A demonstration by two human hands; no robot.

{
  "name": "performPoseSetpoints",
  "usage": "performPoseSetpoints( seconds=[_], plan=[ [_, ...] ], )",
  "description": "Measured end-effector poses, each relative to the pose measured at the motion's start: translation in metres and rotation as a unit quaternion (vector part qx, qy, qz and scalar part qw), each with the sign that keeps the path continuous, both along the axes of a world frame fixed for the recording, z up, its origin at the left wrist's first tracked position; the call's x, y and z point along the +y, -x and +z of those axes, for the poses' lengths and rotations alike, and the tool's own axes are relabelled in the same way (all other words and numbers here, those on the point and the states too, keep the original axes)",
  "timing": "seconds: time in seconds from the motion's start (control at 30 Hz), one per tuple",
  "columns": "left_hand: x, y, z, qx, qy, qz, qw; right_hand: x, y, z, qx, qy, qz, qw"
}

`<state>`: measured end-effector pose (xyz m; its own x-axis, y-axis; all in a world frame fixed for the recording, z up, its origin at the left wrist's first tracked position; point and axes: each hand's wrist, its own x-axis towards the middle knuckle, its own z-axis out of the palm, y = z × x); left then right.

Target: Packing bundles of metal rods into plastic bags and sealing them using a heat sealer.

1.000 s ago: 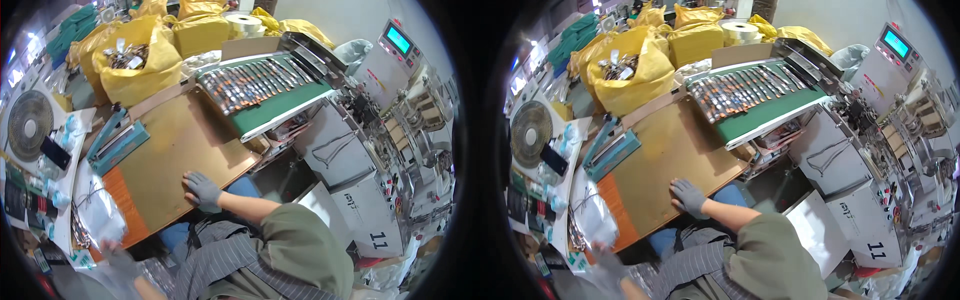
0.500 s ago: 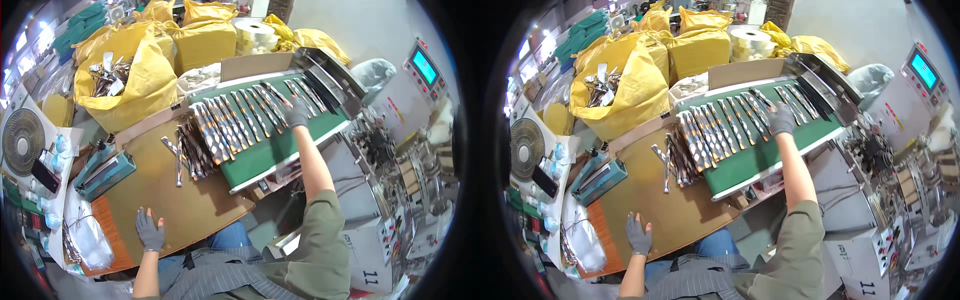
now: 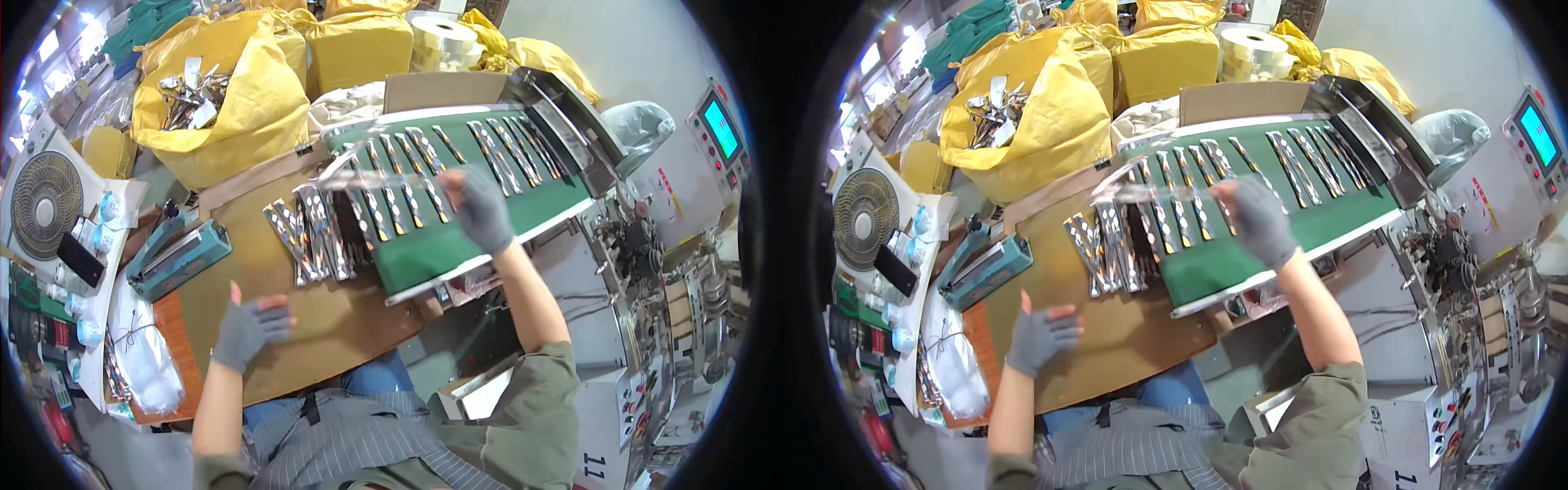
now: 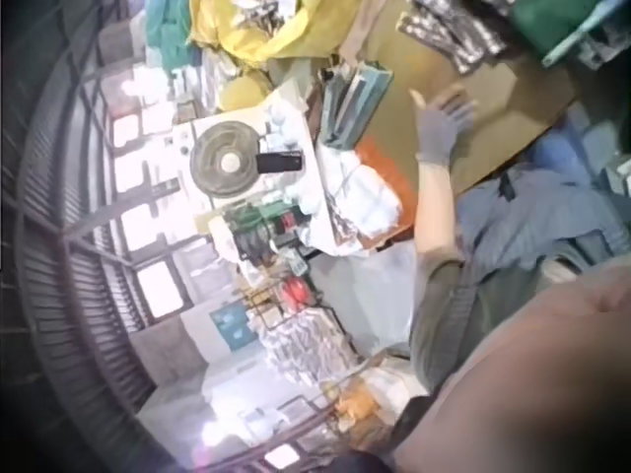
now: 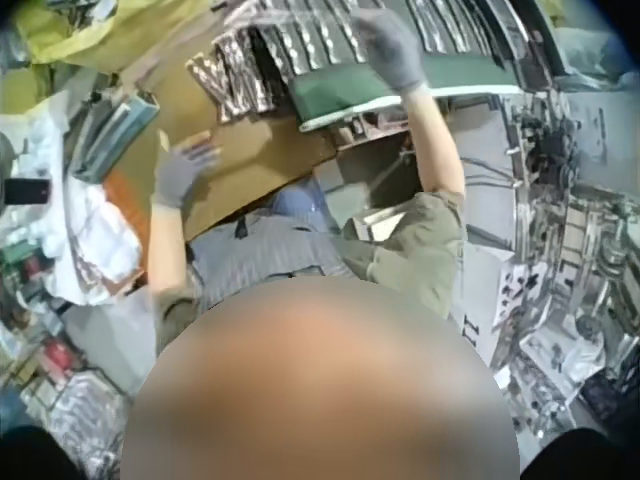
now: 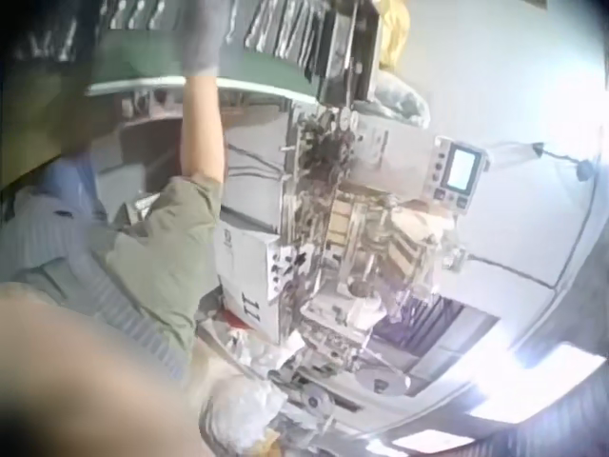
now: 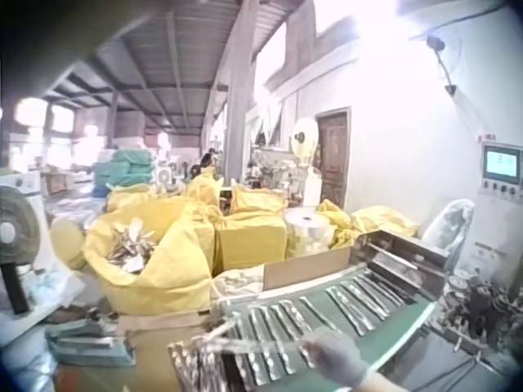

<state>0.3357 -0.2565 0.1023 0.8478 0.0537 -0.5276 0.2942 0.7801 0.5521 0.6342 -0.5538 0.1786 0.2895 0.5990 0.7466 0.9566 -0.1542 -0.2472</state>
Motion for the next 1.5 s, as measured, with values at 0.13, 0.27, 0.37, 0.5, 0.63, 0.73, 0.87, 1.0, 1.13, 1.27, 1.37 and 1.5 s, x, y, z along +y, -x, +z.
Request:
performPoseSetpoints(
  seconds=[0.13, 0.27, 0.37, 0.5, 0.63, 0.73, 0.87, 1.0, 1.13, 1.27, 1.37, 1.5],
  plan=[
    [-0.031, -0.019, 0.063, -0.009, -0.038, -0.098, 0.994, 0.036, 0.099, 0.0, -0.173, 0.08, 0.159, 0.969],
    [-0.057, 0.017, 0.088, -0.002, -0.301, -0.3, 0.905, 0.058, 0.14, -0.023, -0.199, 0.071, 0.154, 0.965],
    [-0.072, 0.053, 0.074, 0.043, -0.342, -0.131, 0.929, 0.079, 0.164, -0.036, -0.011, -0.029, 0.059, 0.998],
    [-0.077, 0.083, 0.059, 0.028, -0.422, -0.056, 0.904, 0.104, 0.19, -0.037, 0.567, 0.081, 0.231, 0.786],
    [-0.077, 0.118, 0.025, 0.046, -0.445, 0.025, 0.894, 0.132, 0.21, -0.034, 0.324, 0.068, 0.182, 0.926],
    [-0.071, 0.131, 0.021, 0.021, -0.335, 0.068, 0.94, 0.148, 0.231, -0.042, 0.318, 0.083, 0.162, 0.931],
    [-0.067, 0.15, 0.014, -0.092, -0.029, 0.043, 0.994, 0.149, 0.295, -0.048, 0.81, 0.002, 0.264, 0.523],
    [-0.062, 0.157, 0.013, -0.155, 0.113, -0.001, 0.981, 0.142, 0.279, -0.067, 0.436, 0.104, 0.324, 0.833],
    [-0.061, 0.155, 0.012, -0.157, 0.149, -0.006, 0.976, 0.138, 0.264, -0.007, 0.654, 0.071, 0.258, 0.707],
    [-0.079, 0.148, 0.03, -0.074, -0.145, 0.045, 0.986, 0.154, 0.269, -0.024, 0.522, 0.103, 0.309, 0.789],
    [-0.077, 0.153, 0.04, -0.002, -0.29, 0.095, 0.952, 0.158, 0.231, -0.018, 0.465, 0.02, 0.169, 0.869],
    [-0.066, 0.16, 0.052, -0.068, -0.247, 0.216, 0.942, 0.146, 0.232, 0.011, 0.46, -0.206, 0.141, 0.852]
  ],
)
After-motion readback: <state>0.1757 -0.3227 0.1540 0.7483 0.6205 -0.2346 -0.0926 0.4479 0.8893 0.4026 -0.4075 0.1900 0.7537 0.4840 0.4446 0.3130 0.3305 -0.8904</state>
